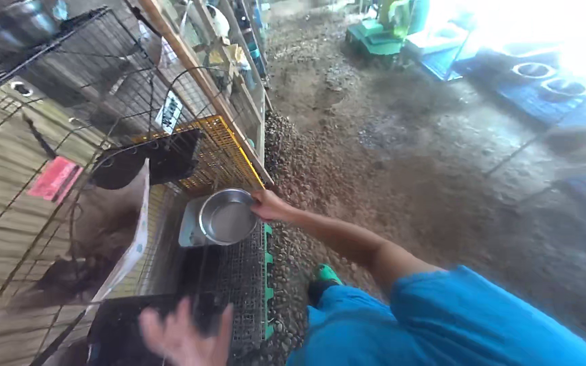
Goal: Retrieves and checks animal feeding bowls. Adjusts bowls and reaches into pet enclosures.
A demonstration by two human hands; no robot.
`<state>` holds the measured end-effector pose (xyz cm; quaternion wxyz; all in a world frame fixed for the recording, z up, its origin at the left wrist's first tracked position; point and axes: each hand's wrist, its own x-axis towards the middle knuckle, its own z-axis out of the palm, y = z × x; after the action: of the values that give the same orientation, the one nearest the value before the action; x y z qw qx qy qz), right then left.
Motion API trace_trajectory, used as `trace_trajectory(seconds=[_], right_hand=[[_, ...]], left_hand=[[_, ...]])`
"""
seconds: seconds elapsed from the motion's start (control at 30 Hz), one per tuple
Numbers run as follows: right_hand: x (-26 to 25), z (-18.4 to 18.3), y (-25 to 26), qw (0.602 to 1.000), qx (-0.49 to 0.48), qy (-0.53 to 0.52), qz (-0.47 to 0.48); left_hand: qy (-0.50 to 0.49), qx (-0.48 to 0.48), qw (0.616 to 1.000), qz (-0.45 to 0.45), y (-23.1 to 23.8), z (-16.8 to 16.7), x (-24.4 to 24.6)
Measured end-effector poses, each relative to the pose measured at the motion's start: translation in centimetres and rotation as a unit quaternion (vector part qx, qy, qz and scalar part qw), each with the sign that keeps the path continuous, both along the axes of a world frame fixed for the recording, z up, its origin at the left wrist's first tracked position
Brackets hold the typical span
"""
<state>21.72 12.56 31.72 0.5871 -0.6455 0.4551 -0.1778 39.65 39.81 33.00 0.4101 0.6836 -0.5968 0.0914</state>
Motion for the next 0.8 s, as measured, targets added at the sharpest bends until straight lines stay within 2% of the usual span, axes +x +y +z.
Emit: trace_trajectory(seconds=[0.03, 0.1, 0.23, 0.3, 0.37, 0.4, 0.5, 0.6, 0.67, 0.73, 0.8], right_hand=[[0.4, 1.8, 1.0, 0.999, -0.005, -0.017, 0.027], [1.6, 5.2, 2.3, 0.996, -0.016, -0.054, 0.070], [3.3, 9.3, 1.1, 0.985, -0.011, -0.140, 0.103], [3.2, 10.8, -1.5, 0.971, -0.068, -0.169, 0.152], [2.9, 12.5, -6.9, 0.950, -0.175, -0.168, 0.195], [3.2, 13.4, -10.8, 0.944, -0.227, -0.154, 0.182], [5.5, 15.0, -25.7, 0.930, -0.353, -0.072, 0.070], [7.1, 14.3, -39.4, 0.905, -0.424, 0.039, 0.027], [6.8, 13.0, -45.0, 0.908, -0.410, 0.074, 0.050], [6.8, 10.8, -48.2, 0.935, -0.341, 0.060, 0.082], [7.2, 6.6, -51.7, 0.948, -0.296, 0.061, 0.102]], left_hand=[[-0.017, 0.036, 0.998, -0.040, -2.5, 0.7, -1.2], [-0.030, 0.067, 0.996, -0.051, -6.1, 2.2, -1.3], [-0.028, -0.011, 0.999, -0.022, -10.5, 7.4, 0.8], [-0.056, -0.008, 0.998, -0.017, -11.9, 10.9, 1.8], [-0.080, -0.011, 0.997, 0.020, -13.1, 15.0, 2.9], [-0.084, -0.018, 0.995, 0.050, -13.6, 17.4, 3.5], [-0.083, -0.026, 0.984, 0.158, -15.0, 25.6, 5.1], [-0.055, 0.001, 0.962, 0.269, -18.1, 32.0, 7.9], [-0.020, 0.032, 0.946, 0.321, -21.7, 33.7, 10.2], [0.005, 0.042, 0.944, 0.326, -25.0, 33.3, 12.5], [0.022, 0.040, 0.948, 0.314, -27.1, 31.9, 14.7]])
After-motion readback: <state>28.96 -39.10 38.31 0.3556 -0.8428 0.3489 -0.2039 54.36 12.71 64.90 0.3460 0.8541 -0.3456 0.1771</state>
